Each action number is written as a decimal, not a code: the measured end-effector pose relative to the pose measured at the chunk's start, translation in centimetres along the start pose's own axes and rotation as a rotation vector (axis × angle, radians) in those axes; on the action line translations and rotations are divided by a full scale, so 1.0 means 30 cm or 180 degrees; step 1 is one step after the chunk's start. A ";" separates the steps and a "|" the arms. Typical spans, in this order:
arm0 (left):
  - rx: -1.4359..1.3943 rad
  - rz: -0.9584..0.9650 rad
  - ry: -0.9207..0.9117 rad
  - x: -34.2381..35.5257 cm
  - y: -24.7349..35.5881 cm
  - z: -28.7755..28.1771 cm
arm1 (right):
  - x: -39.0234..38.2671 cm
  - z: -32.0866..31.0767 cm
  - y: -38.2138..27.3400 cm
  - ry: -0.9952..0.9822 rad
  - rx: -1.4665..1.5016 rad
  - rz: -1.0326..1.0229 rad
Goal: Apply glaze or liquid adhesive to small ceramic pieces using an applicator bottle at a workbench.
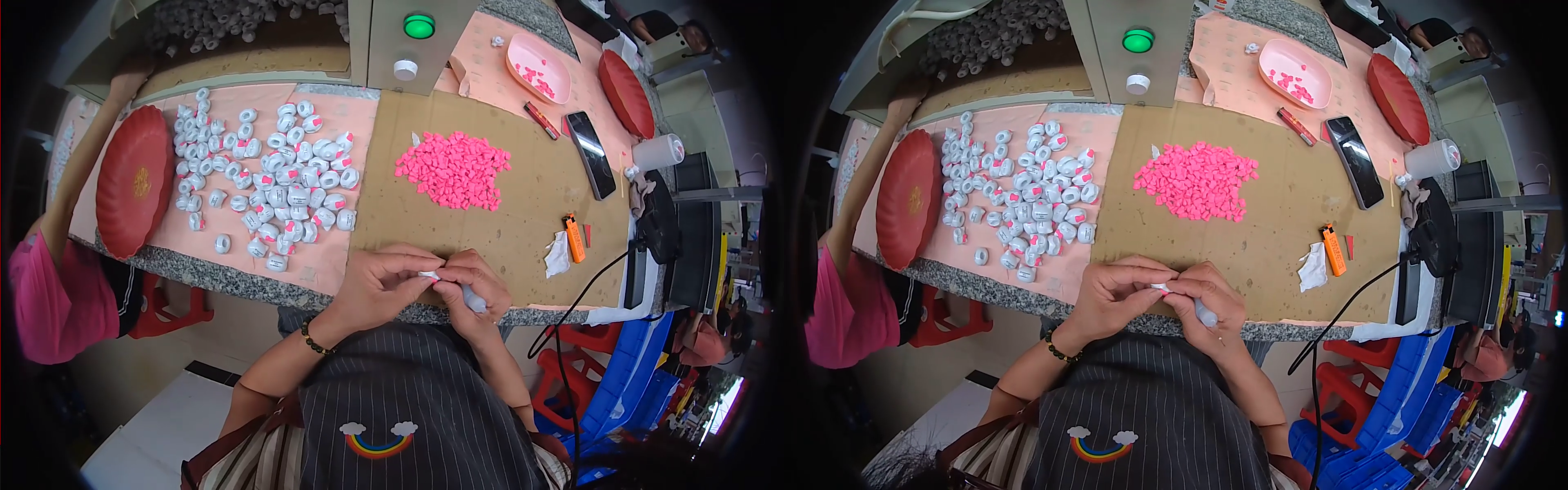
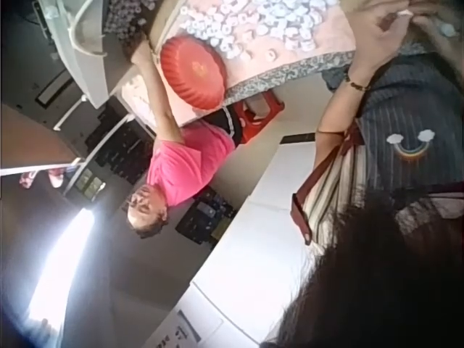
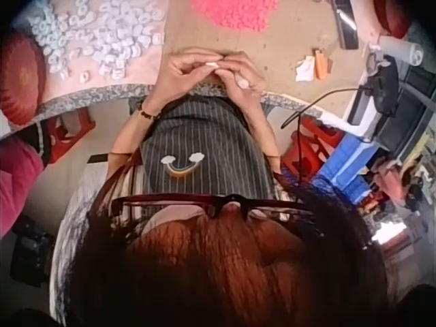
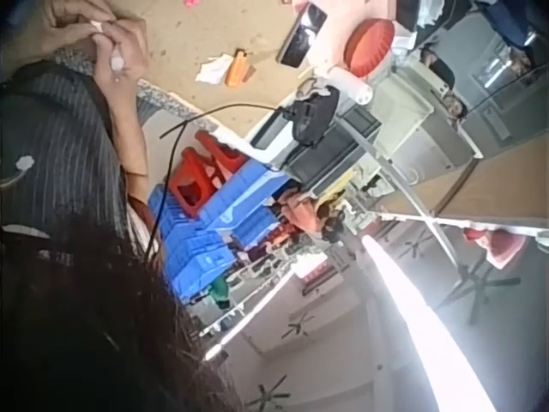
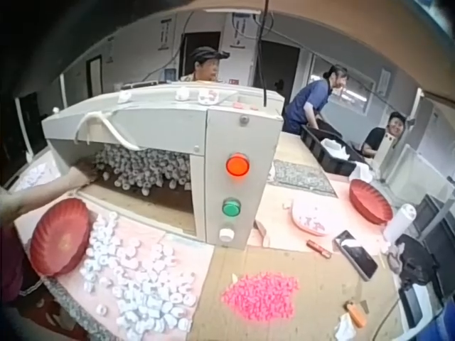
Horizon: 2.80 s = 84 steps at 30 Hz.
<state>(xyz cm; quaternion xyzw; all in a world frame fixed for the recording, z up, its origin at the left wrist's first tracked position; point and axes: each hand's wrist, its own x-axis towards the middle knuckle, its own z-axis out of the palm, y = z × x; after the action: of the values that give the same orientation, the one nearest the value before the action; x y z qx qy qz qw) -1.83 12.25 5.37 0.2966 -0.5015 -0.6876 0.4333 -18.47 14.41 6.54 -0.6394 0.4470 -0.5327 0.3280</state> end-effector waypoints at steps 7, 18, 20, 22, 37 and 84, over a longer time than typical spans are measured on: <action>0.0284 0.0046 0.0157 -0.003 -0.021 0.014 | -0.014 -0.002 0.005 0.0031 -0.0092 -0.0027; 0.0640 0.0289 0.0465 0.001 -0.025 0.027 | 0.004 0.021 0.005 0.0108 -0.0565 -0.0597; 0.1001 0.0562 0.0453 0.001 0.012 0.003 | 0.003 0.027 -0.002 0.0109 -0.0520 -0.0410; 0.1497 0.0886 0.0778 -0.002 0.075 -0.020 | -0.004 0.028 -0.008 0.0094 -0.0379 0.0113; 0.4049 0.1308 0.1540 0.568 0.283 -0.525 | -0.043 0.010 0.007 -0.0209 -0.0123 0.0426; -0.0677 0.0073 0.0558 0.019 0.006 -0.009 | -0.014 -0.069 -0.088 0.0618 -0.1003 -0.0637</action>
<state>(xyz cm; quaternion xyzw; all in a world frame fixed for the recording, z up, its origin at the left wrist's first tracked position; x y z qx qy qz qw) -1.82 11.60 5.46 0.3022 -0.3893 -0.7033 0.5123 -19.90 15.93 9.19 -0.6697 0.4885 -0.5453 0.1248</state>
